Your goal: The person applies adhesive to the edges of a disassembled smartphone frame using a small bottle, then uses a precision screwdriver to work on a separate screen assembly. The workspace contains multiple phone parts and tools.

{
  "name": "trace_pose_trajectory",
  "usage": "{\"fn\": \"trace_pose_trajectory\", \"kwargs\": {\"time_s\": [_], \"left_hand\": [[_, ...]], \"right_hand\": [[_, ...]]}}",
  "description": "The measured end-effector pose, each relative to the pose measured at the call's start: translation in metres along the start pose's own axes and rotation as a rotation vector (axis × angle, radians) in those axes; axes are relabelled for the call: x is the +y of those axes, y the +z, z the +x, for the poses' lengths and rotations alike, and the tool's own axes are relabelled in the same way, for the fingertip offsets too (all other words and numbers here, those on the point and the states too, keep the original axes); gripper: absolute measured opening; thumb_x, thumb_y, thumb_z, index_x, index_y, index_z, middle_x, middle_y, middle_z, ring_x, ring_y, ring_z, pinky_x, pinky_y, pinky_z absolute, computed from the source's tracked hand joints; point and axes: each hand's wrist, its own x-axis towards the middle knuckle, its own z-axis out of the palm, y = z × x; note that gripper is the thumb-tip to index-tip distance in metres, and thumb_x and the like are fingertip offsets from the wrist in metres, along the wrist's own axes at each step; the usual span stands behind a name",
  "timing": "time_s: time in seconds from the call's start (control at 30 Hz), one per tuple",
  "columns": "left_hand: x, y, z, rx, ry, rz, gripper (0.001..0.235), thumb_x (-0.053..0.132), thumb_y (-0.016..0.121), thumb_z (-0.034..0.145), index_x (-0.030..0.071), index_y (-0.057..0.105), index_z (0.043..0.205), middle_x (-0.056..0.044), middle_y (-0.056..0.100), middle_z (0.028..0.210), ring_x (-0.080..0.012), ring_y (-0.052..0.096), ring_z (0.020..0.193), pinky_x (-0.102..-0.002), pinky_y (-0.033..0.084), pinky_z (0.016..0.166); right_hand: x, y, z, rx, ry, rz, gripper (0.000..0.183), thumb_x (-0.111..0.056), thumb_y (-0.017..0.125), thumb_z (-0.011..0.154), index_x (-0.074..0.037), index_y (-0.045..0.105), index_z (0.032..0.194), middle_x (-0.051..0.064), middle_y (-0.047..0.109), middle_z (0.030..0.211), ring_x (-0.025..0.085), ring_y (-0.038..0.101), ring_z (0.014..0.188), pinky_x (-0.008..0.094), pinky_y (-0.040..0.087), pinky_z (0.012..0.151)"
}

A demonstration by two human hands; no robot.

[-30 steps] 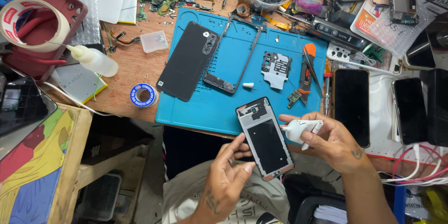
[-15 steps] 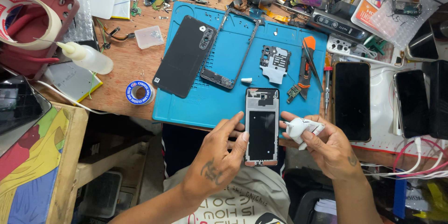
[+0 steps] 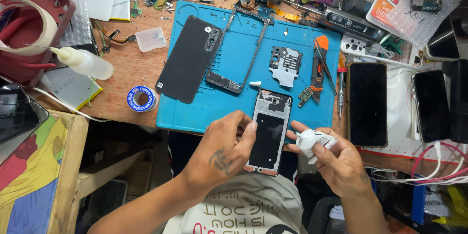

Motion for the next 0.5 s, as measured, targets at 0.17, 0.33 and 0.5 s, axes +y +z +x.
{"fn": "trace_pose_trajectory", "kwargs": {"time_s": [0.17,0.33,0.5], "left_hand": [[0.007,-0.002,-0.001,-0.033,-0.138,0.003,0.033,0.025,0.051,0.097,-0.004,0.065,0.094,-0.014,0.069,0.073,-0.0181,0.069,0.061,-0.033,0.061,0.056],[-0.003,0.0,-0.01,0.039,0.01,-0.006,0.029,0.021,0.053,0.097,-0.005,0.067,0.1,-0.015,0.072,0.08,-0.0169,0.072,0.066,-0.03,0.062,0.058],[-0.04,0.008,-0.025,0.178,0.139,-0.063,0.033,0.016,0.055,0.095,-0.004,0.064,0.12,-0.016,0.073,0.099,-0.021,0.075,0.085,-0.034,0.062,0.077]], "right_hand": [[0.003,0.0,0.0,0.011,-0.025,-0.041,0.025,-0.005,0.059,0.097,0.008,0.054,0.117,0.042,0.045,0.15,0.048,0.058,0.131,0.054,0.048,0.109],[0.002,0.001,0.001,0.011,-0.037,-0.061,0.024,-0.005,0.058,0.097,0.008,0.054,0.117,0.042,0.045,0.15,0.048,0.058,0.129,0.055,0.05,0.107],[0.003,-0.002,0.002,0.01,-0.021,-0.037,0.023,-0.004,0.057,0.097,0.008,0.054,0.116,0.043,0.044,0.15,0.049,0.056,0.132,0.056,0.051,0.106]]}}
